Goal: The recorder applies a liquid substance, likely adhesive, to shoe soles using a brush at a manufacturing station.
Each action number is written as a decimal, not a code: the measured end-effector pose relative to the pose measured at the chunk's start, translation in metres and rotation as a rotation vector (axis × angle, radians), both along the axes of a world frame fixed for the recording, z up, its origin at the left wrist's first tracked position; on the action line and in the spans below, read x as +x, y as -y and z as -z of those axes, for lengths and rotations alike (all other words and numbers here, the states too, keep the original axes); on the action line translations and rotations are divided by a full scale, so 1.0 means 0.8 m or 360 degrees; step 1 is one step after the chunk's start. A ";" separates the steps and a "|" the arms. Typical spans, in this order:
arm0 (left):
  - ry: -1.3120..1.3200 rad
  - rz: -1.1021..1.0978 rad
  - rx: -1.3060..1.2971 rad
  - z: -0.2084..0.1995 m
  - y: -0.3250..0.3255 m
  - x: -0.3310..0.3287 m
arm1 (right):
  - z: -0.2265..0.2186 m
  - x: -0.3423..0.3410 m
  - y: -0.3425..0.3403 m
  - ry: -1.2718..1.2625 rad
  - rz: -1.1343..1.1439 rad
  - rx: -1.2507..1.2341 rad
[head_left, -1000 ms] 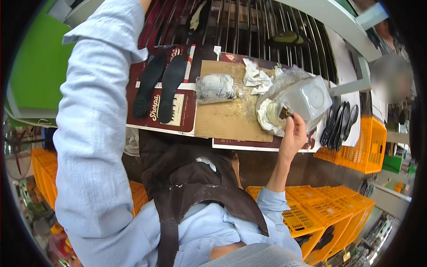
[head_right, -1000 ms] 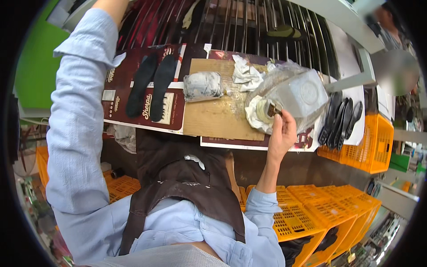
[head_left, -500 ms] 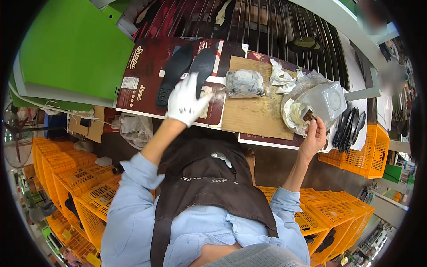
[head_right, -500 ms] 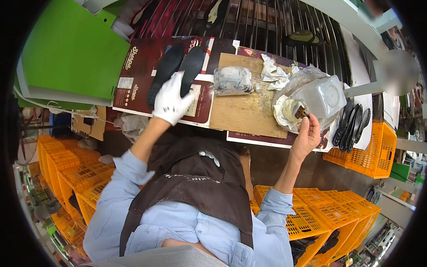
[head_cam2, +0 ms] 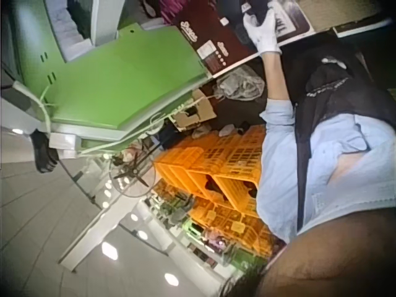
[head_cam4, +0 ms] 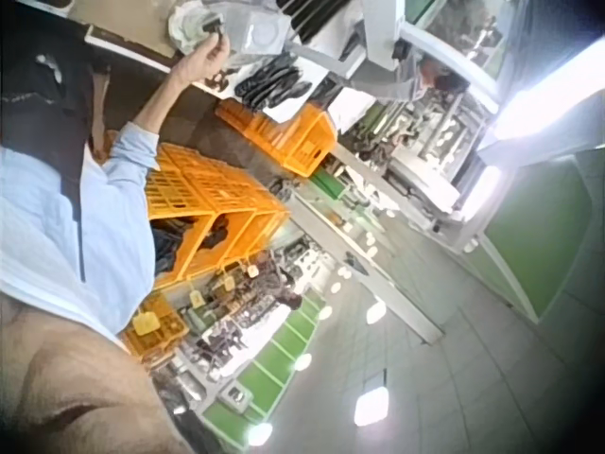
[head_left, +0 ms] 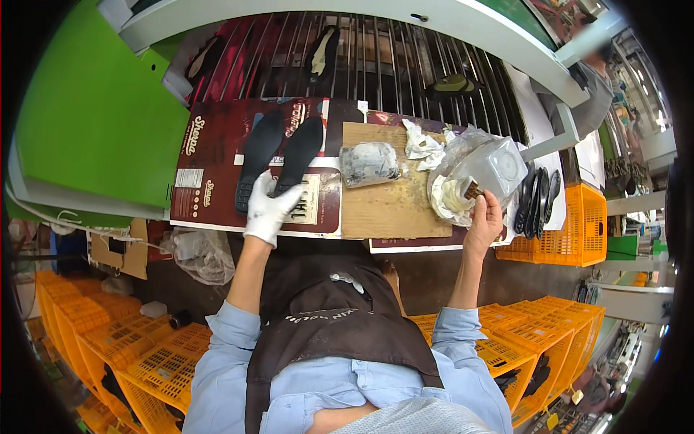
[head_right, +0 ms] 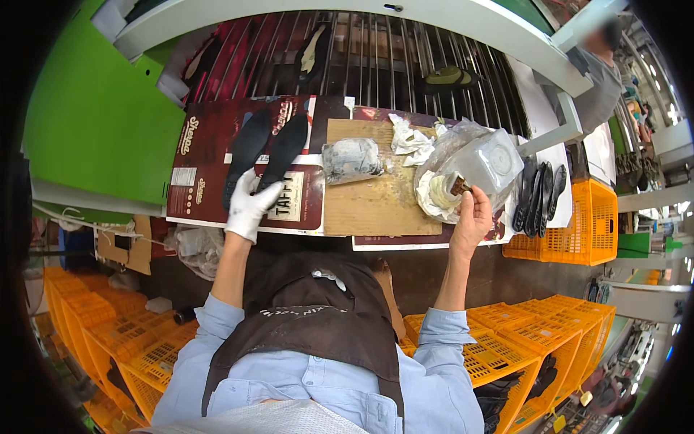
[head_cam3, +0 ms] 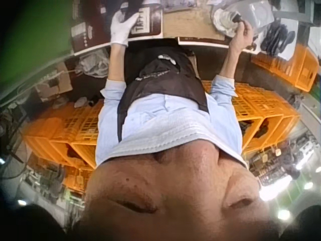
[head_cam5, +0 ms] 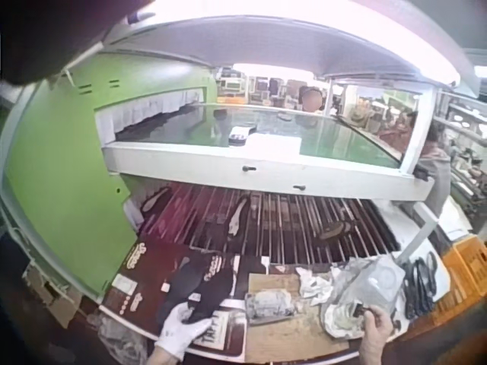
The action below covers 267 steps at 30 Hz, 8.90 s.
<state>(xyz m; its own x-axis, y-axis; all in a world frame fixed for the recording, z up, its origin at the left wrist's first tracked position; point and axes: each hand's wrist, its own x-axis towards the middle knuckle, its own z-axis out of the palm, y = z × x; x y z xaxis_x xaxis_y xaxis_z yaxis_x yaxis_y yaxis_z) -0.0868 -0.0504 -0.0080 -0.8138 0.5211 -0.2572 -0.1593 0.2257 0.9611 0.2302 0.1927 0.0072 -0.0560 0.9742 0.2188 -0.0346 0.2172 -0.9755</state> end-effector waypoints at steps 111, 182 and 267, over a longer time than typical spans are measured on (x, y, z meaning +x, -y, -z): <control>0.1515 0.0804 0.0855 -0.062 -0.007 0.072 | -0.091 -0.268 -0.049 0.1104 -0.1508 0.0514; 0.1497 0.0603 0.0878 -0.044 -0.005 0.106 | -0.069 -0.173 0.058 -0.0412 -0.1514 -0.0898; 0.1786 0.0948 0.0931 -0.027 0.001 0.062 | -0.087 -0.207 0.127 -0.0306 -0.1023 -0.0651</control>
